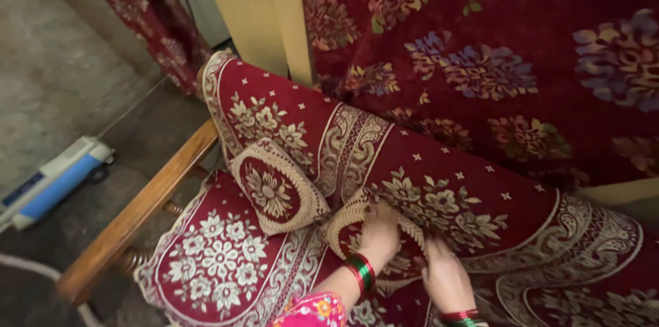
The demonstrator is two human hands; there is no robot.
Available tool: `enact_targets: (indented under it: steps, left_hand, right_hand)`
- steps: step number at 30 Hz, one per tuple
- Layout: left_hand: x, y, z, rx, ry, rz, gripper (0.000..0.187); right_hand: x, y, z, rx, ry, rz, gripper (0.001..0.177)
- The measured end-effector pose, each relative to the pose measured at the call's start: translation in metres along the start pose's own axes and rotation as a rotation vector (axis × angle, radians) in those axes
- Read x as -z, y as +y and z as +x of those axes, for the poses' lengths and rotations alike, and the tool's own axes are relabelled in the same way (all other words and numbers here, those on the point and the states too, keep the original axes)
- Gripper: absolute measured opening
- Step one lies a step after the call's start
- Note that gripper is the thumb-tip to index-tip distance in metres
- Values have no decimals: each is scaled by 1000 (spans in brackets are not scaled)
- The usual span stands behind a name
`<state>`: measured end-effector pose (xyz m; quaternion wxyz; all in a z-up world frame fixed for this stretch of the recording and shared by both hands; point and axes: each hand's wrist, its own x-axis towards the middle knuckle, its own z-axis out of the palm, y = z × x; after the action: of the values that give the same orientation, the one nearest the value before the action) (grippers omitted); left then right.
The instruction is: The person handles a vacuum machine, plugs it into a wall outlet, and then arranges cushions on a sofa, a bed, and several chairs by hand.
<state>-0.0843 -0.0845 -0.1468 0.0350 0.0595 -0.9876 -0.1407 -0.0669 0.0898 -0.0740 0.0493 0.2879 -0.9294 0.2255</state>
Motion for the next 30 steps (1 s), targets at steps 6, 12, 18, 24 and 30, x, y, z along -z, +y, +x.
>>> enact_targets:
  steps: [6,12,18,24,30]
  left_hand:
    - [-16,-52,33,121,-203,112,40]
    - [-42,-73,41,150,-46,52,41]
    - [-27,-59,15,220,-45,-124,39]
    - [-33,-50,-19,274,75,-242,40]
    - [-40,-46,-51,194,40,-273,33]
  right_hand:
    - [-17,-4,-6,-163,-175,-80,64]
    - [-31,-4,-32,-307,-190,-52,57]
    - [-30,-6,-44,-323,-194,-80,66]
    - [-5,-30,-36,-258,-101,17,61]
    - [19,-54,-35,-230,-108,40,68]
